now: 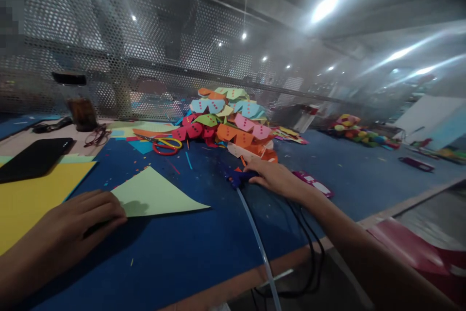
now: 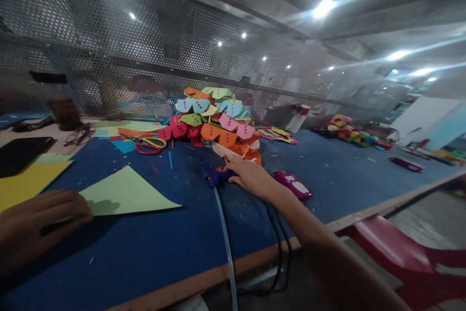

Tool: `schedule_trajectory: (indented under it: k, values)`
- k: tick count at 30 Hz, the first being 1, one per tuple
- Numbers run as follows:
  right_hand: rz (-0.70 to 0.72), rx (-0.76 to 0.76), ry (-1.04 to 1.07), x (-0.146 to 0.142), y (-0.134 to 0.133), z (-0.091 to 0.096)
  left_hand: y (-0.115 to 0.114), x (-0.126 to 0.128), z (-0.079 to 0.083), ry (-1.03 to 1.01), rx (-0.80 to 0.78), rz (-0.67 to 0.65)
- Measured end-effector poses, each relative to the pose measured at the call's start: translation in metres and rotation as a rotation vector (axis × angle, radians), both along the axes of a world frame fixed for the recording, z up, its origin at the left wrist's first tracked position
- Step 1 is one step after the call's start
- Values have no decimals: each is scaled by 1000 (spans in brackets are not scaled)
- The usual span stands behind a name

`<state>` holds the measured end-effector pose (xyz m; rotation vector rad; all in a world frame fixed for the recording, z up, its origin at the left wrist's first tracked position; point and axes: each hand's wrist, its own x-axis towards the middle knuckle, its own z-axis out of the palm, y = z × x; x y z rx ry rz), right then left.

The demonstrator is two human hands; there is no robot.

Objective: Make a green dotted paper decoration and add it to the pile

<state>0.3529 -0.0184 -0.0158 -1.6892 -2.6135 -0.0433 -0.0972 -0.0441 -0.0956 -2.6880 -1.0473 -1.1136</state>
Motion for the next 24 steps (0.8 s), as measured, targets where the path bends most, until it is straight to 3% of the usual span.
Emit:
schedule_trajectory:
  k: [3,6,10,13,15,19,24]
  values:
    - [-5,22,-53,2,1,0,-1,-3,1,64,-57,7]
    - [-1,90,-67,-14,-6,6,-1,-4,5,93,-68,-21]
    - [252,118,174,-79,-24,16,1,-4,9,146,-74,-73]
    - [469,-29,218,-132,-34,13,0,-2,9,161,-79,-75]
    - [542,-71,201,-155,-32,4,-1,-1,9,158,-95,-83]
    - [554,-142,161,-168,-19,-15,-3,1,7,122,-129,-90]
    - [531,-172,229,-165,-13,-22,-5,3,8,85,-217,-87]
